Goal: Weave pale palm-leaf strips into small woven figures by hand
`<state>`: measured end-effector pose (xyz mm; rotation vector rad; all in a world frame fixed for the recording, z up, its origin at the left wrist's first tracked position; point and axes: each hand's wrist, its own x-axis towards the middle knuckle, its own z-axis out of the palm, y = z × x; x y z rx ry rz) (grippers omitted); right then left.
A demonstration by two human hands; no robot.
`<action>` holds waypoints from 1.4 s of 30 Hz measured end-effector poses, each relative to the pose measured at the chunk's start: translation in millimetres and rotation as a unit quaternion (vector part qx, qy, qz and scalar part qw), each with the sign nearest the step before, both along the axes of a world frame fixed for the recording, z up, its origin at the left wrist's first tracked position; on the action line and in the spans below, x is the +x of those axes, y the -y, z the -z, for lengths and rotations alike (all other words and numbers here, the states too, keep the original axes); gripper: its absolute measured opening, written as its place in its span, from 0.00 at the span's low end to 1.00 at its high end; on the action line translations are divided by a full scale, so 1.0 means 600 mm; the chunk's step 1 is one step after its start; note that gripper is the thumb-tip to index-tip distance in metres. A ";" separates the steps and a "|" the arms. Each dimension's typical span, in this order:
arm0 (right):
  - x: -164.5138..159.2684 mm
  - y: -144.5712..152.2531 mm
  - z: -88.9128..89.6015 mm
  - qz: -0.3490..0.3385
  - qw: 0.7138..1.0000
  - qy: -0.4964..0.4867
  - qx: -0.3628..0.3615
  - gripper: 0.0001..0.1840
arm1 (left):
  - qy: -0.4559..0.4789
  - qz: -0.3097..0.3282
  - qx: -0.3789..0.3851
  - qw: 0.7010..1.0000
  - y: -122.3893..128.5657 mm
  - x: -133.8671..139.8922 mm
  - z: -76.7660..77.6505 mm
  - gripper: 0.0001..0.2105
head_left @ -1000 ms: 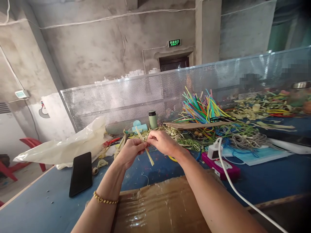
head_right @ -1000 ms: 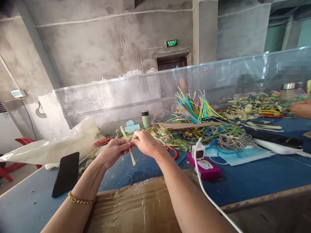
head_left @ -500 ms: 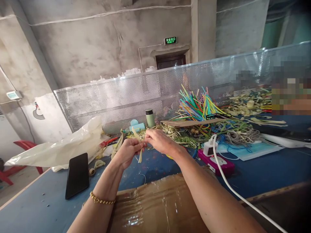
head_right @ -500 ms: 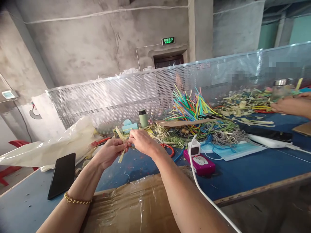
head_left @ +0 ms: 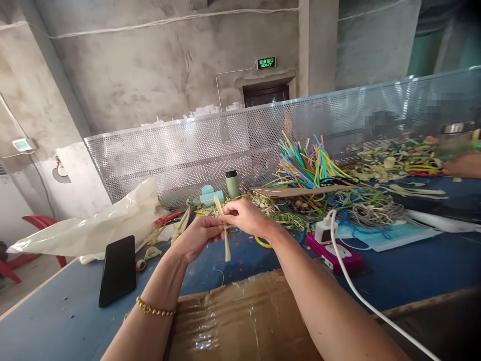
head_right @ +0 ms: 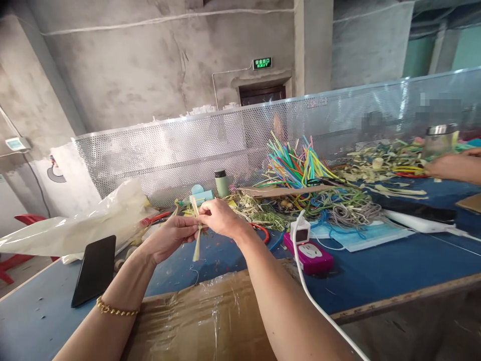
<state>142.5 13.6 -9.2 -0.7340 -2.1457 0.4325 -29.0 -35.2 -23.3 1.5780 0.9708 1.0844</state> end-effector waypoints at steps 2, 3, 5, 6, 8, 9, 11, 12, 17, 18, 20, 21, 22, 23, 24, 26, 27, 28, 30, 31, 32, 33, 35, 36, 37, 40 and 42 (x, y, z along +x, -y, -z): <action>-0.003 -0.003 0.004 0.001 0.999 -0.023 -0.030 0.13 | 0.013 -0.006 -0.004 1.000 0.000 0.002 0.000 0.10; -0.004 -0.005 0.006 0.004 0.999 -0.037 -0.039 0.13 | 0.025 -0.013 -0.005 1.000 -0.001 0.003 0.000 0.10; -0.006 -0.010 0.011 0.007 0.997 -0.055 -0.050 0.13 | 0.044 -0.029 -0.006 0.999 -0.001 0.003 -0.001 0.12; -0.007 -0.012 0.013 0.008 0.996 -0.064 -0.057 0.13 | 0.047 -0.035 -0.007 0.998 -0.002 0.004 -0.002 0.13; -0.010 -0.015 0.017 -0.003 0.994 -0.084 -0.071 0.12 | 0.044 -0.041 -0.013 0.998 -0.002 0.007 -0.002 0.13; -0.012 -0.017 0.019 -0.011 0.993 -0.093 -0.077 0.12 | 0.042 -0.046 -0.014 0.998 -0.002 0.009 -0.001 0.13; -0.015 -0.019 0.022 -0.023 0.991 -0.107 -0.079 0.11 | 0.046 -0.070 -0.004 0.996 -0.003 0.013 0.000 0.11; -0.017 -0.021 0.023 -0.023 0.991 -0.110 -0.075 0.10 | 0.051 -0.089 0.005 0.995 -0.004 0.016 0.001 0.10; -0.023 -0.025 0.026 0.006 0.995 -0.093 -0.030 0.14 | 0.070 -0.159 0.036 0.984 -0.007 0.028 0.008 0.05; -0.024 -0.024 0.025 0.012 0.996 -0.085 -0.020 0.14 | 0.067 -0.167 0.045 0.983 -0.008 0.029 0.010 0.04; -0.024 -0.022 0.024 0.022 0.997 -0.073 -0.008 0.14 | 0.052 -0.179 0.067 0.980 -0.009 0.032 0.013 0.02; -0.024 -0.020 0.023 0.025 0.997 -0.070 -0.007 0.14 | 0.043 -0.182 0.076 0.979 -0.010 0.032 0.015 0.01; -0.024 -0.018 0.023 0.025 0.997 -0.070 -0.009 0.13 | 0.033 -0.183 0.082 0.979 -0.010 0.033 0.016 0.01; -0.024 -0.016 0.022 0.026 0.997 -0.071 -0.013 0.13 | 0.025 -0.183 0.086 0.979 -0.011 0.033 0.018 0.01; -0.024 -0.014 0.022 0.026 0.997 -0.072 -0.017 0.13 | 0.018 -0.182 0.089 0.979 -0.011 0.033 0.019 0.01; -0.023 -0.011 0.021 0.030 0.996 -0.077 -0.025 0.13 | 0.012 -0.179 0.092 0.979 -0.011 0.032 0.020 0.01; -0.023 -0.010 0.021 0.034 0.996 -0.081 -0.027 0.13 | 0.010 -0.178 0.094 0.979 -0.011 0.032 0.020 0.01; -0.023 -0.009 0.021 0.038 0.995 -0.085 -0.030 0.13 | 0.008 -0.178 0.096 0.979 -0.011 0.032 0.021 0.01; -0.023 -0.010 0.023 0.040 0.994 -0.098 -0.041 0.13 | 0.003 -0.179 0.102 0.979 -0.011 0.033 0.021 0.01; -0.023 -0.011 0.024 0.036 0.993 -0.103 -0.053 0.12 | 0.003 -0.177 0.102 0.979 -0.010 0.034 0.020 0.01; -0.022 -0.013 0.025 0.030 0.992 -0.107 -0.067 0.11 | 0.006 -0.172 0.101 0.980 -0.010 0.035 0.019 0.01; -0.022 -0.016 0.026 0.025 0.990 -0.112 -0.079 0.11 | 0.013 -0.165 0.097 0.981 -0.008 0.036 0.017 0.02; -0.021 -0.020 0.027 0.017 0.988 -0.123 -0.091 0.10 | 0.029 -0.150 0.085 0.985 -0.006 0.038 0.014 0.04; -0.021 -0.023 0.028 0.016 0.988 -0.127 -0.088 0.11 | 0.034 -0.145 0.079 0.986 -0.004 0.039 0.012 0.05; -0.021 -0.024 0.028 0.017 0.988 -0.130 -0.081 0.11 | 0.037 -0.144 0.075 0.986 -0.003 0.039 0.010 0.06; -0.024 -0.026 0.028 0.021 0.991 -0.119 -0.060 0.12 | 0.039 -0.156 0.076 0.984 -0.003 0.038 0.009 0.08; -0.025 -0.025 0.027 0.030 0.992 -0.112 -0.052 0.12 | 0.037 -0.169 0.086 0.981 -0.006 0.038 0.012 0.07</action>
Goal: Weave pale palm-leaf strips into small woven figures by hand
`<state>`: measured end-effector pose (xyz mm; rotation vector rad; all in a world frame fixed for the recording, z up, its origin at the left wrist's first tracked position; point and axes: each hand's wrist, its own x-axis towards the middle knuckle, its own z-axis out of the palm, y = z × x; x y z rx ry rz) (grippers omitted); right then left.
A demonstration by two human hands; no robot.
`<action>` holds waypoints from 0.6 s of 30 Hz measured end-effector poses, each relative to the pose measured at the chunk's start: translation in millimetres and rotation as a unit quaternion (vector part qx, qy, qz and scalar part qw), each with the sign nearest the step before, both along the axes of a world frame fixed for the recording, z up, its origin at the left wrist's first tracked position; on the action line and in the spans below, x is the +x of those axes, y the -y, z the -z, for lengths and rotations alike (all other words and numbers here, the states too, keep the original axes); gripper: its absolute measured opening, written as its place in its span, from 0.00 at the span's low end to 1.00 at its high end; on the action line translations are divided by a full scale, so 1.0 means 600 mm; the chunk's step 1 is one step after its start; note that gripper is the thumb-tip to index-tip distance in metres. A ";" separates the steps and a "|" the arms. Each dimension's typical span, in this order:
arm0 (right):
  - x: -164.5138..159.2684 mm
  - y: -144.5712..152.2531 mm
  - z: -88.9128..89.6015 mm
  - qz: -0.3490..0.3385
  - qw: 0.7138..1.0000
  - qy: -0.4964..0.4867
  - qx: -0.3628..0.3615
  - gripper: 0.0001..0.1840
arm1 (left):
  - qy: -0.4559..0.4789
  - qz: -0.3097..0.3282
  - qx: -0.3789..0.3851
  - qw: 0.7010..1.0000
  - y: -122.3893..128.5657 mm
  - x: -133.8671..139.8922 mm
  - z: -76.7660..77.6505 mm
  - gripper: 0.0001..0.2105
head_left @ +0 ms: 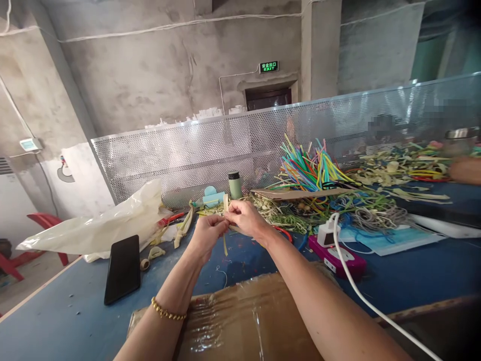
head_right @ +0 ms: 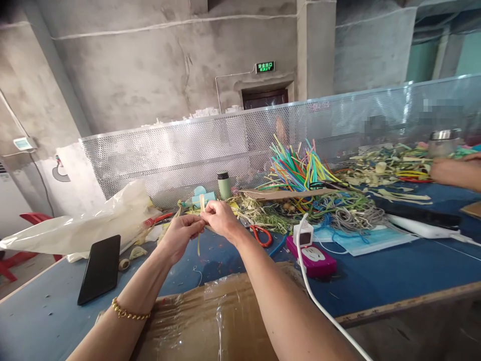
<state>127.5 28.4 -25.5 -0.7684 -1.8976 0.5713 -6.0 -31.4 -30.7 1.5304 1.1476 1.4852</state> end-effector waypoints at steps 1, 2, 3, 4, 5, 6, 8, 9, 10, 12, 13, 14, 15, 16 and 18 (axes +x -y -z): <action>-0.001 0.001 0.000 0.005 1.000 0.003 -0.001 0.12 | -0.004 -0.006 0.005 1.000 -0.002 0.000 0.003 0.07; -0.001 0.003 -0.001 0.012 1.000 0.007 -0.002 0.12 | -0.008 -0.012 0.007 1.000 -0.005 0.001 0.006 0.06; -0.001 0.005 -0.001 0.022 1.000 0.010 -0.004 0.12 | -0.013 -0.019 0.009 1.000 -0.008 0.001 0.009 0.05; -0.001 0.007 -0.002 0.030 0.999 0.013 -0.006 0.12 | -0.017 -0.027 0.010 0.999 -0.010 0.002 0.013 0.05; -0.001 0.010 -0.002 0.035 0.999 0.014 -0.009 0.12 | -0.022 -0.035 0.011 0.999 -0.012 0.003 0.016 0.04; -0.001 0.012 -0.002 0.037 0.999 0.015 -0.013 0.12 | -0.028 -0.042 0.014 0.999 -0.014 0.003 0.018 0.04; -0.001 0.015 -0.001 0.031 0.999 0.007 -0.025 0.11 | -0.037 -0.050 0.020 0.998 -0.015 0.004 0.021 0.04; -0.001 0.016 0.000 0.025 0.999 -0.001 -0.035 0.11 | -0.039 -0.051 0.024 0.998 -0.015 0.004 0.022 0.04; -0.002 0.017 0.001 0.018 0.999 -0.011 -0.044 0.10 | -0.038 -0.051 0.026 0.998 -0.014 0.005 0.022 0.03; -0.003 0.017 0.004 0.009 0.998 -0.028 -0.055 0.09 | -0.031 -0.052 0.025 0.998 -0.012 0.005 0.020 0.03; -0.004 0.016 0.005 0.009 0.998 -0.034 -0.056 0.09 | -0.027 -0.052 0.021 0.998 -0.011 0.005 0.018 0.03; -0.005 0.015 0.006 0.013 0.998 -0.037 -0.054 0.09 | -0.024 -0.052 0.018 0.998 -0.009 0.004 0.017 0.03; -0.006 0.013 0.006 0.020 0.998 -0.036 -0.047 0.09 | -0.018 -0.046 0.015 0.999 -0.008 0.002 0.015 0.03; -0.007 0.011 0.006 0.027 0.998 -0.029 -0.038 0.09 | -0.011 -0.031 0.010 0.999 -0.007 -0.001 0.013 0.04; -0.007 0.008 0.005 0.044 0.999 -0.001 -0.017 0.10 | 0.004 0.028 -0.014 0.999 -0.007 -0.008 0.011 0.07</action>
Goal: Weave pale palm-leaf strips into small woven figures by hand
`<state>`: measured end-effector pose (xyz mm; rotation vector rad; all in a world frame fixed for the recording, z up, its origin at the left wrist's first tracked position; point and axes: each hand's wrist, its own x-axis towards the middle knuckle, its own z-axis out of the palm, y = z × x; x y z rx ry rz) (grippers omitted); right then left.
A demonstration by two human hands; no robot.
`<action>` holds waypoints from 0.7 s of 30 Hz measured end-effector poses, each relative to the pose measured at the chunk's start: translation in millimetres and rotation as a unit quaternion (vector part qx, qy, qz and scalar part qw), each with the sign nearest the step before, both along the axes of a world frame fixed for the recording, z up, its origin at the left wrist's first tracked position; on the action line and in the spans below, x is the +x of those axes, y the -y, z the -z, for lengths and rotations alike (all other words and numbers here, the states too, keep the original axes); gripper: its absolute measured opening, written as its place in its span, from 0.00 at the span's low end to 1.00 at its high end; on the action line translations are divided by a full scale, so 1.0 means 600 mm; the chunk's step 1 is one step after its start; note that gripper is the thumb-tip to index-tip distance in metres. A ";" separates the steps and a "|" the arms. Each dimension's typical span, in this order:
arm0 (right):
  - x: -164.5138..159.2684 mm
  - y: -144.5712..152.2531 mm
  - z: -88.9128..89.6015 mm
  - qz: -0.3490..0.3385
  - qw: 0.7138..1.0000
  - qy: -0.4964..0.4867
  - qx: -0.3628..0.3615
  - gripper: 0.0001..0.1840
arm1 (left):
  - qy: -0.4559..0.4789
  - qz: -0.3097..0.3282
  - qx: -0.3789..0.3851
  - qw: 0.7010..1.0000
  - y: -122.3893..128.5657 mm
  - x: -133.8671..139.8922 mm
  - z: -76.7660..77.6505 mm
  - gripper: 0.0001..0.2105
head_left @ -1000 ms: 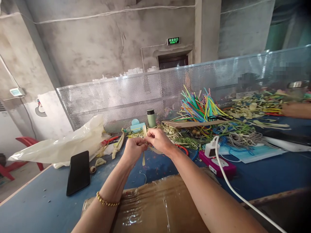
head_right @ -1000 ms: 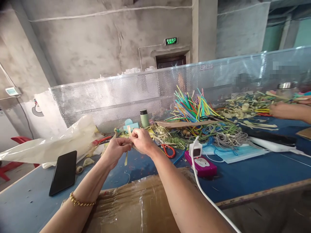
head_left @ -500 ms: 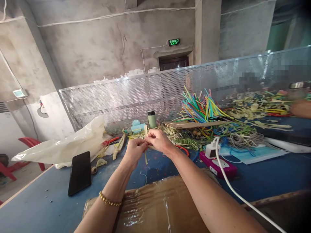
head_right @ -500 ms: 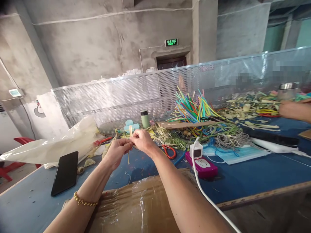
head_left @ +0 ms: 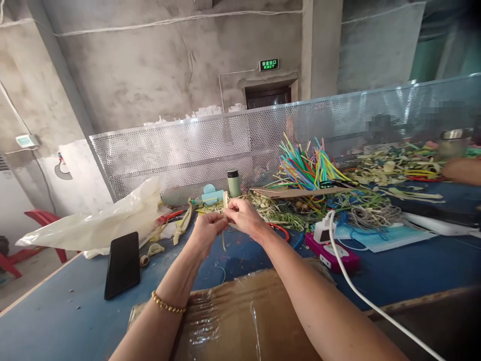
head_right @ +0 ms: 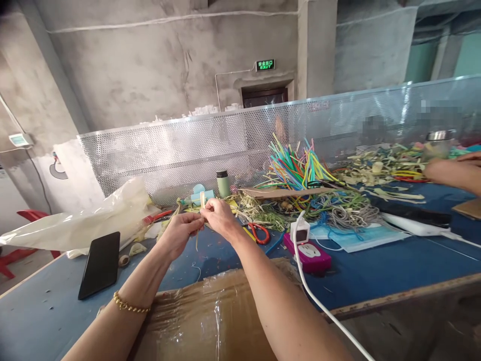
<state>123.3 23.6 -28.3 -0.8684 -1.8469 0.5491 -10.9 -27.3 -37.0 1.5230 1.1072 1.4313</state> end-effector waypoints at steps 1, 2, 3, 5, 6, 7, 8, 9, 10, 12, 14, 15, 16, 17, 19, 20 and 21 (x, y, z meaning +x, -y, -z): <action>0.001 -0.001 -0.002 0.008 1.000 0.022 0.011 0.11 | 0.009 0.033 -0.020 0.999 -0.001 -0.005 -0.001 0.10; 0.003 -0.001 -0.004 0.016 0.999 0.045 0.025 0.12 | 0.020 0.058 -0.041 0.997 -0.002 -0.010 -0.002 0.11; 0.005 0.000 -0.007 0.030 0.997 0.063 0.045 0.12 | 0.034 0.070 -0.062 0.995 -0.004 -0.015 -0.003 0.12; 0.011 0.004 -0.013 0.089 0.987 0.079 0.105 0.12 | 0.076 0.054 -0.087 0.992 -0.008 -0.025 -0.004 0.10; 0.014 0.008 -0.017 0.135 0.978 0.072 0.144 0.12 | 0.100 0.038 -0.094 0.990 -0.011 -0.029 -0.005 0.10; 0.016 0.011 -0.020 0.186 0.964 0.066 0.178 0.12 | 0.121 0.024 -0.101 0.987 -0.012 -0.032 -0.007 0.09; 0.018 0.014 -0.023 0.214 0.955 0.068 0.194 0.13 | 0.139 0.013 -0.106 0.985 -0.014 -0.034 -0.008 0.08; 0.019 0.017 -0.024 0.223 0.953 0.079 0.190 0.13 | 0.150 0.005 -0.108 0.983 -0.014 -0.036 -0.009 0.07; 0.018 0.020 -0.024 0.213 0.958 0.098 0.167 0.14 | 0.154 -0.001 -0.107 0.982 -0.014 -0.036 -0.011 0.07; 0.014 0.022 -0.021 0.173 0.969 0.135 0.114 0.17 | 0.148 -0.005 -0.095 0.984 -0.012 -0.035 -0.013 0.09; 0.008 0.022 -0.017 0.144 0.974 0.160 0.078 0.21 | 0.128 0.003 -0.076 0.989 -0.008 -0.033 -0.014 0.11; 0.006 0.022 -0.014 0.132 0.975 0.168 0.066 0.21 | 0.117 0.011 -0.068 0.991 -0.007 -0.031 -0.014 0.11; 0.004 0.022 -0.013 0.120 0.976 0.173 0.056 0.21 | 0.109 0.018 -0.062 0.992 -0.005 -0.030 -0.014 0.11; 0.002 0.021 -0.011 0.109 0.978 0.174 0.047 0.19 | 0.102 0.025 -0.059 0.993 -0.004 -0.029 -0.013 0.11; 0.001 0.020 -0.009 0.089 0.982 0.165 0.038 0.14 | 0.097 0.036 -0.062 0.993 -0.004 -0.027 -0.012 0.12; 0.000 0.019 -0.008 0.083 0.983 0.158 0.039 0.12 | 0.097 0.037 -0.063 0.993 -0.005 -0.027 -0.011 0.12; 0.000 0.018 -0.007 0.081 0.984 0.151 0.042 0.10 | 0.097 0.035 -0.061 0.993 -0.006 -0.027 -0.009 0.13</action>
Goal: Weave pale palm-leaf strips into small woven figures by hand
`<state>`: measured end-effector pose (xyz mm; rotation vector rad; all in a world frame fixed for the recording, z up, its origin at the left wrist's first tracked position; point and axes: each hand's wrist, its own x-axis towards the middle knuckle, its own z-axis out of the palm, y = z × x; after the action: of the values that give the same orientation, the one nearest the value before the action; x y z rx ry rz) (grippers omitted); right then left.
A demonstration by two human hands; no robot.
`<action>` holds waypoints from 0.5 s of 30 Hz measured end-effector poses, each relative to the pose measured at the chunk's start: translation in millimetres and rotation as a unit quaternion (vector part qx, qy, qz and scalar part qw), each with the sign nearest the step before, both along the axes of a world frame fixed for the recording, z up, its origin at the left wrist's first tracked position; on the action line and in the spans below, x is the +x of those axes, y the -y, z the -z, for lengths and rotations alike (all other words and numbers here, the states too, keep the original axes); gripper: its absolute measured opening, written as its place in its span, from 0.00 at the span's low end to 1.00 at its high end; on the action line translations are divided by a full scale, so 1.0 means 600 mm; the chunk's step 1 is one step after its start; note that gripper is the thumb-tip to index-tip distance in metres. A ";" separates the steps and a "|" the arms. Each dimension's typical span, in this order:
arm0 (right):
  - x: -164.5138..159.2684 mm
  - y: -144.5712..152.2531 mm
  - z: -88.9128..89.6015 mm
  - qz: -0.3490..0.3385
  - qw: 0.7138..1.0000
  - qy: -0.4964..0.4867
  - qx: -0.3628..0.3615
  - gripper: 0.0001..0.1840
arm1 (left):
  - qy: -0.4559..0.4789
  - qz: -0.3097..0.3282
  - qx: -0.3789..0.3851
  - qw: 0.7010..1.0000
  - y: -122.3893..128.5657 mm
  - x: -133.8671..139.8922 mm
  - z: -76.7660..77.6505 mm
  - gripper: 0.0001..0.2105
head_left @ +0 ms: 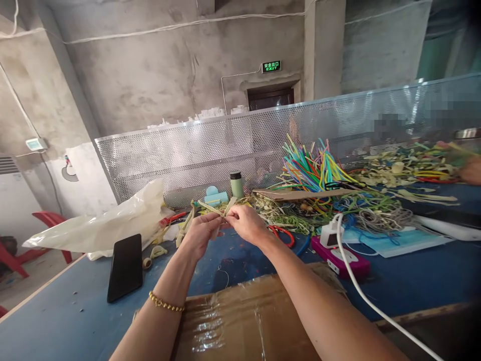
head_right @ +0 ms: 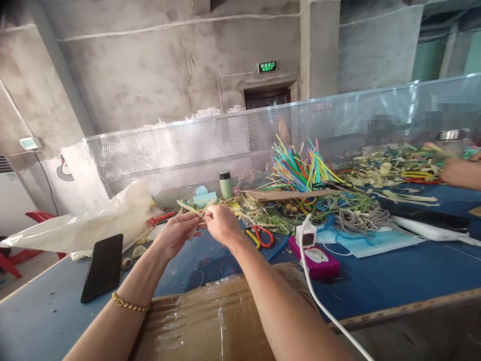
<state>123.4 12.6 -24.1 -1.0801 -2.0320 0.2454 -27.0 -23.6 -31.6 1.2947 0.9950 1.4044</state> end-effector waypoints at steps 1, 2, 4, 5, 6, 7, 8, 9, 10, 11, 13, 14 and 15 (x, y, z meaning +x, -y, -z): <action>0.000 -0.001 0.001 -0.002 1.000 -0.003 0.004 0.09 | 0.000 -0.007 0.007 1.000 -0.002 0.000 0.002 0.13; -0.001 -0.002 0.002 -0.005 1.000 -0.004 0.008 0.09 | -0.002 -0.019 0.019 1.000 -0.004 0.000 0.003 0.13; -0.003 -0.002 0.003 -0.005 1.000 -0.003 0.019 0.08 | -0.009 -0.047 0.043 0.998 -0.007 0.000 0.006 0.14; -0.004 -0.001 0.004 -0.001 1.000 0.000 0.026 0.08 | -0.011 -0.057 0.051 0.997 -0.008 0.000 0.006 0.15; -0.005 0.000 0.004 0.005 0.999 0.006 0.034 0.08 | -0.010 -0.063 0.055 0.996 -0.009 0.001 0.006 0.15; -0.006 0.001 0.004 0.011 0.999 0.013 0.040 0.08 | -0.007 -0.066 0.057 0.996 -0.009 0.002 0.006 0.15; -0.007 0.003 0.003 0.017 0.999 0.022 0.046 0.09 | -0.003 -0.066 0.057 0.996 -0.008 0.003 0.005 0.15; -0.007 0.005 0.003 0.021 0.998 0.031 0.050 0.09 | 0.002 -0.064 0.057 0.996 -0.007 0.004 0.004 0.15; -0.008 0.006 0.003 0.022 0.998 0.039 0.054 0.09 | 0.006 -0.063 0.058 0.996 -0.006 0.006 0.003 0.15; -0.008 0.007 0.003 0.020 0.997 0.044 0.058 0.09 | 0.009 -0.062 0.058 0.996 -0.006 0.007 0.002 0.14; -0.007 0.007 0.004 0.011 0.997 0.049 0.065 0.10 | 0.012 -0.064 0.057 0.996 -0.004 0.008 0.002 0.14; -0.007 0.006 0.005 0.007 0.997 0.049 0.067 0.10 | 0.013 -0.065 0.056 0.996 -0.004 0.007 0.002 0.13; -0.006 0.006 0.005 0.002 0.997 0.047 0.068 0.10 | 0.013 -0.064 0.055 0.996 -0.005 0.007 0.002 0.13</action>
<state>119.7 9.1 -27.1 -1.0271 -2.0971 0.0546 -22.8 -20.9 -32.8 1.3091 1.0091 1.5889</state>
